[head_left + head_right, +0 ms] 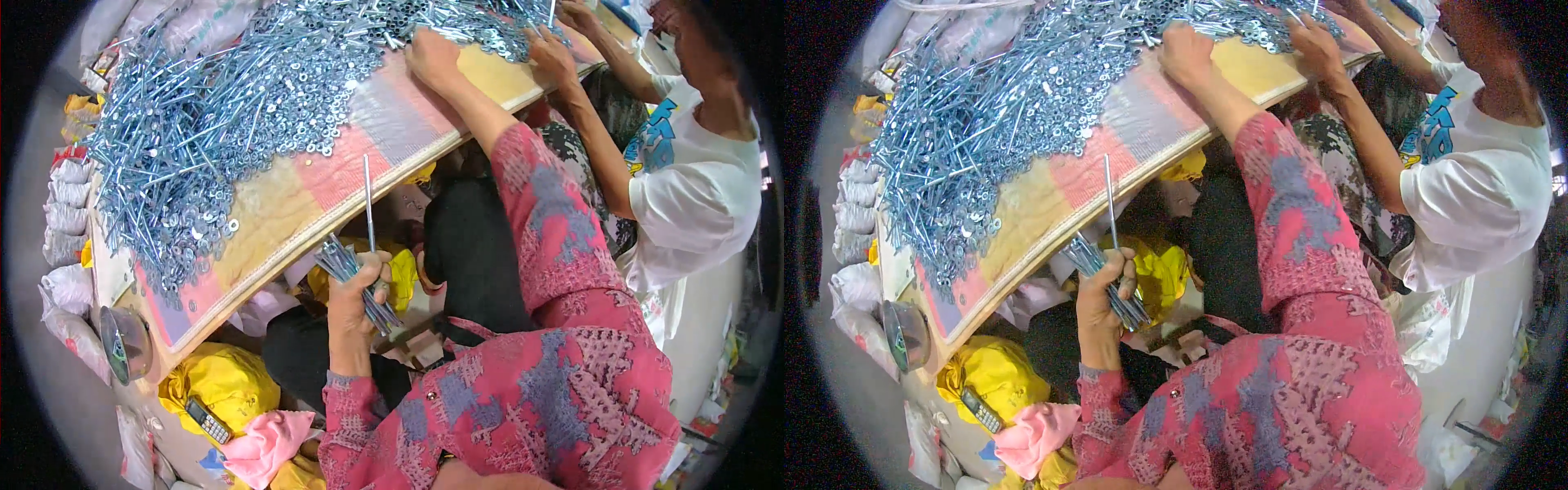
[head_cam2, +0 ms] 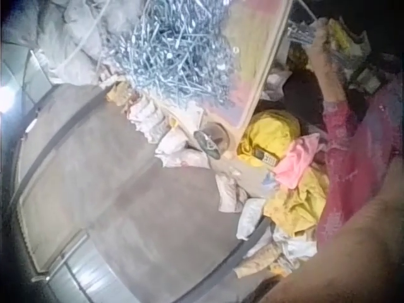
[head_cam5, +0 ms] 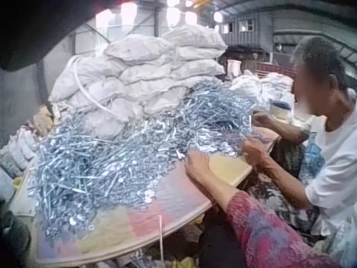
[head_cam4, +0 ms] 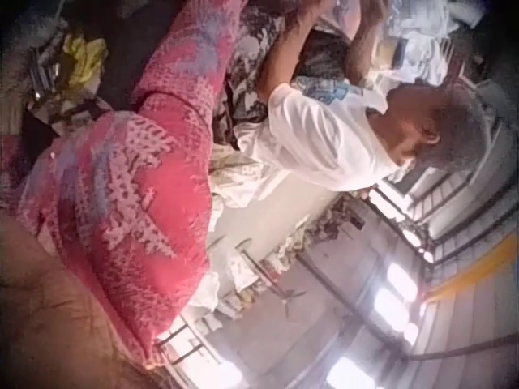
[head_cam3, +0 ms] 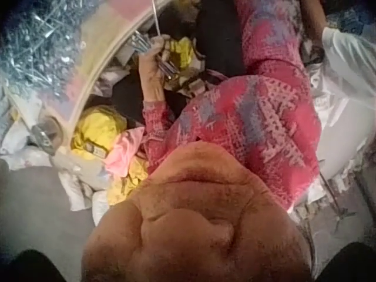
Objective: The person assembles metal rods by hand, threading washers and nuts onto them.
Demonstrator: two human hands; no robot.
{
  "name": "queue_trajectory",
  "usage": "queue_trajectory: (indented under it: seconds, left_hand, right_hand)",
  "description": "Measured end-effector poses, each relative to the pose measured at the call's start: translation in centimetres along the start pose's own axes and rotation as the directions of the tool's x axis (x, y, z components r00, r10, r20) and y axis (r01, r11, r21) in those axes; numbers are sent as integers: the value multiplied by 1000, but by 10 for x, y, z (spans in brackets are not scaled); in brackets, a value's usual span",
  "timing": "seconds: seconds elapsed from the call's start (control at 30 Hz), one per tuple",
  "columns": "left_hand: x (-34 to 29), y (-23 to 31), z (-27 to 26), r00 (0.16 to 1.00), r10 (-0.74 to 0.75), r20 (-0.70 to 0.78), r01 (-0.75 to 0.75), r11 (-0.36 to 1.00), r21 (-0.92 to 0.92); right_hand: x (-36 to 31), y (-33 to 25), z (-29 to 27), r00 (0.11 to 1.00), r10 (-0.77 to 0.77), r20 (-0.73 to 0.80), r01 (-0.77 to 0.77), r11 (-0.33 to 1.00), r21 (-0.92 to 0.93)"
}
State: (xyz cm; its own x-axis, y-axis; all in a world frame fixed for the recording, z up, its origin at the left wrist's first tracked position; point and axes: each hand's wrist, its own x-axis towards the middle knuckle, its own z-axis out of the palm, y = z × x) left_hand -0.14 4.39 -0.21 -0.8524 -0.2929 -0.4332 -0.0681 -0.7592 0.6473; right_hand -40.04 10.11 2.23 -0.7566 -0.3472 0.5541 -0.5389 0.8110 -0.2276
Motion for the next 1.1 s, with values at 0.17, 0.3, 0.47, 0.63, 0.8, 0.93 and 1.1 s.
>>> queue_trajectory:
  seconds: [0.17,0.3,0.47,0.63,0.8,0.93,1.1]
  left_hand:
    - [-9,12,-6,996,78,-31,-73,988,136]
    - [-13,15,-8,985,152,-86,-126,960,250]
    - [-15,11,-17,984,165,-70,-142,957,253]
    - [-24,7,-22,983,178,-54,-166,970,175]
    - [-36,7,-31,976,216,-37,-203,954,221]
    - [-40,9,-50,982,187,17,-187,980,60]
    - [-51,16,-53,923,369,-109,-359,928,105]
  right_hand:
    - [13,-16,8,994,17,109,-10,998,-60]
    - [-29,-23,-29,998,-63,8,58,947,315]
    - [-97,-60,-62,852,-164,497,-452,247,857]
    - [-122,-76,-74,816,-284,503,-466,190,864]
    - [-143,-112,-95,740,-453,496,-273,472,838]
    - [-148,-146,-94,566,-664,489,-78,547,833]
    - [-195,-175,-107,444,-603,663,-278,611,741]
